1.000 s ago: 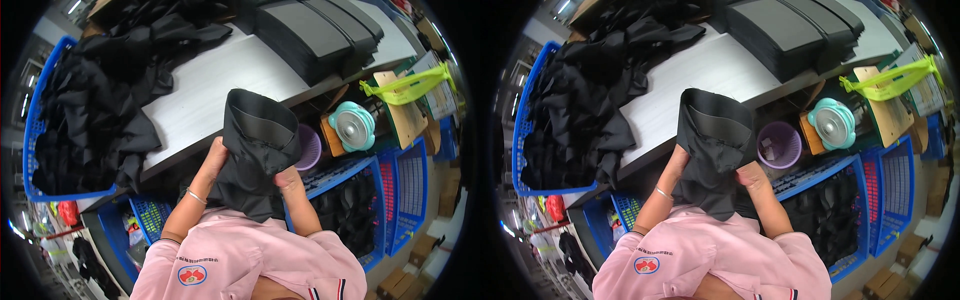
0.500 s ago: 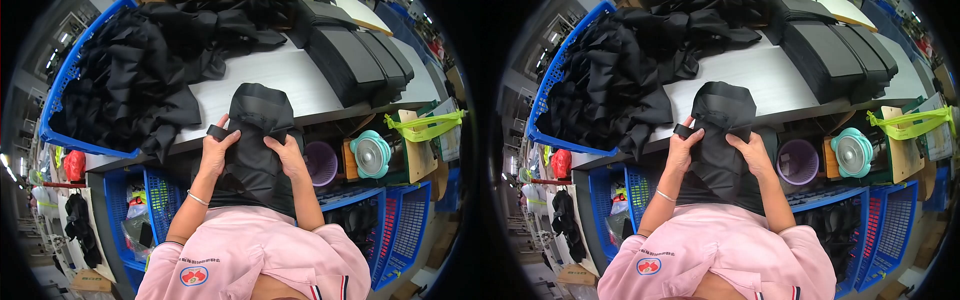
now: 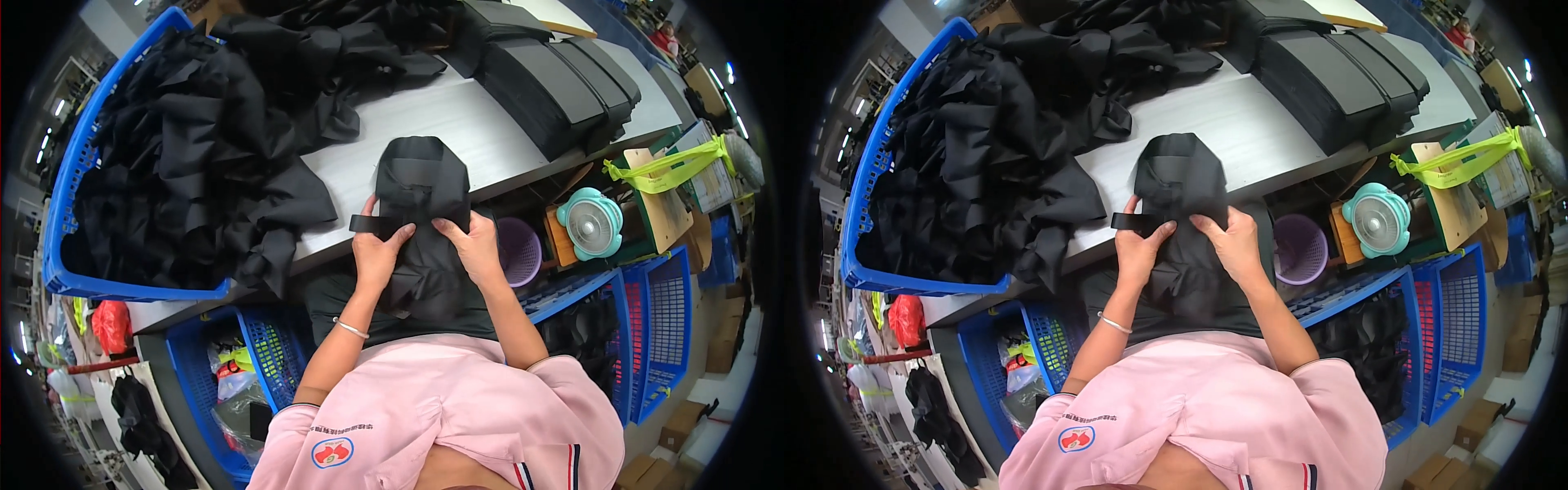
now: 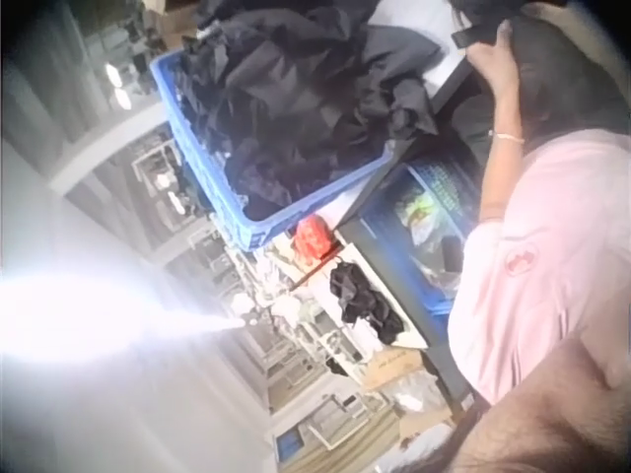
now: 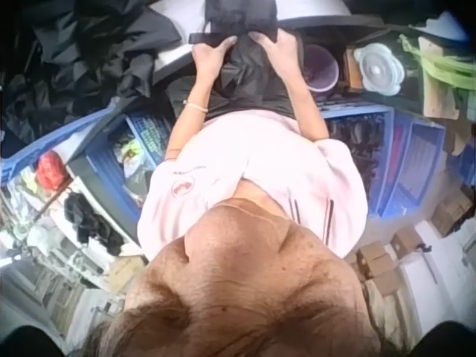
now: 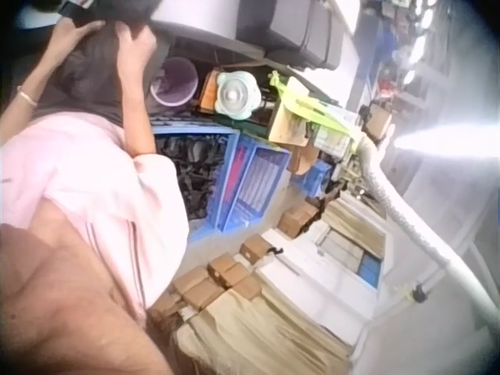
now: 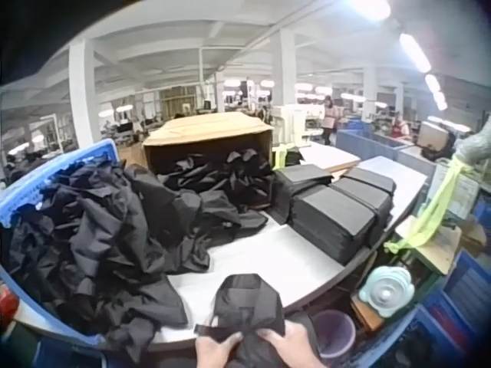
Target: Manually turning black fabric parts inside out at a garment workshop station.
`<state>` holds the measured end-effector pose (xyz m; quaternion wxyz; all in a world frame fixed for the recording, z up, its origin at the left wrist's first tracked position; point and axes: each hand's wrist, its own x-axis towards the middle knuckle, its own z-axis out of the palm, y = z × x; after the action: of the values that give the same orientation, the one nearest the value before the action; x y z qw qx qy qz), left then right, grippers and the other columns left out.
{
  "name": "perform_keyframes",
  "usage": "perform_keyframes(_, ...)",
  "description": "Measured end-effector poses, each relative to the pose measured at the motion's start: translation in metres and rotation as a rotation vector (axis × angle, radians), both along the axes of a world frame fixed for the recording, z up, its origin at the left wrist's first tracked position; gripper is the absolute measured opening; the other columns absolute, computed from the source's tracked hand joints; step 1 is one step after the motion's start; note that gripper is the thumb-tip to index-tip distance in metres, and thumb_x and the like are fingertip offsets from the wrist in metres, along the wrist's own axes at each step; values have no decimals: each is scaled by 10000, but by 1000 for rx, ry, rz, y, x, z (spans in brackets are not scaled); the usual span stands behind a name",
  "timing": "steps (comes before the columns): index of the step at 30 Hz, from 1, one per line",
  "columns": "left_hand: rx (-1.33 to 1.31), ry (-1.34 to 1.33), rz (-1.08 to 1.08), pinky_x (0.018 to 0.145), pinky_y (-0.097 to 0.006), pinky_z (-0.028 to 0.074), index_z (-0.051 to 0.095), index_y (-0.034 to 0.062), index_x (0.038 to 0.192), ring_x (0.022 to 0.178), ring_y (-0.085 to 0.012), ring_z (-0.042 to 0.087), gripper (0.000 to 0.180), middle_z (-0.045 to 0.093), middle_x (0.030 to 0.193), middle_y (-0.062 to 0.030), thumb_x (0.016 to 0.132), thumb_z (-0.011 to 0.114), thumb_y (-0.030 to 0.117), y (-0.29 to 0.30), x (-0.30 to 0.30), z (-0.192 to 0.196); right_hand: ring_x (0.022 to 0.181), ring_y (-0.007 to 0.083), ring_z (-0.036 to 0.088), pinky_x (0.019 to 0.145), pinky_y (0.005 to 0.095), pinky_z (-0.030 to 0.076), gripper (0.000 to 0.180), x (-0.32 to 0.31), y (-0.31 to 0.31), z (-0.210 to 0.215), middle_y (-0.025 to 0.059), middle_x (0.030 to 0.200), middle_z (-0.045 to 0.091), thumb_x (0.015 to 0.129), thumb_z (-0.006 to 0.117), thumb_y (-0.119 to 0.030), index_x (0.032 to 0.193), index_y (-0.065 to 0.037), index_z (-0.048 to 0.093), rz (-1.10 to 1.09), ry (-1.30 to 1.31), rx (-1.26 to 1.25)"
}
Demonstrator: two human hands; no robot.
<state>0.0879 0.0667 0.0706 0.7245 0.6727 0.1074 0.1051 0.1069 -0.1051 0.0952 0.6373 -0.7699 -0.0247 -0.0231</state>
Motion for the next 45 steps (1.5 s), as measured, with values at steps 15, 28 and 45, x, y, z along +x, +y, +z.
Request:
perform_keyframes(15,-420,86,-189,858,-235,513,392,-15,1497,953,-99,626,700,645,1166,-75,883,727,-3,39,48,-27,799,164,712,688,286,583,250,39,31,8,93,938,732,885,757,-158,1039,26,686,115,491,624)
perform_keyframes(28,527,-344,-176,961,-365,489,752,50,1061,1050,-308,636,257,694,1156,-113,807,732,19,23,75,8,566,60,473,513,276,397,312,96,-48,-57,-8,629,588,769,853,-221,681,-9,641,-66,383,132)
perform_keyframes(45,1386,-590,-645,1101,-438,332,488,40,1450,1215,-291,505,632,635,1193,-136,995,506,478,-51,167,-36,702,151,679,609,252,519,261,-26,-95,-102,89,904,699,948,684,-229,1066,-2,634,319,871,536)
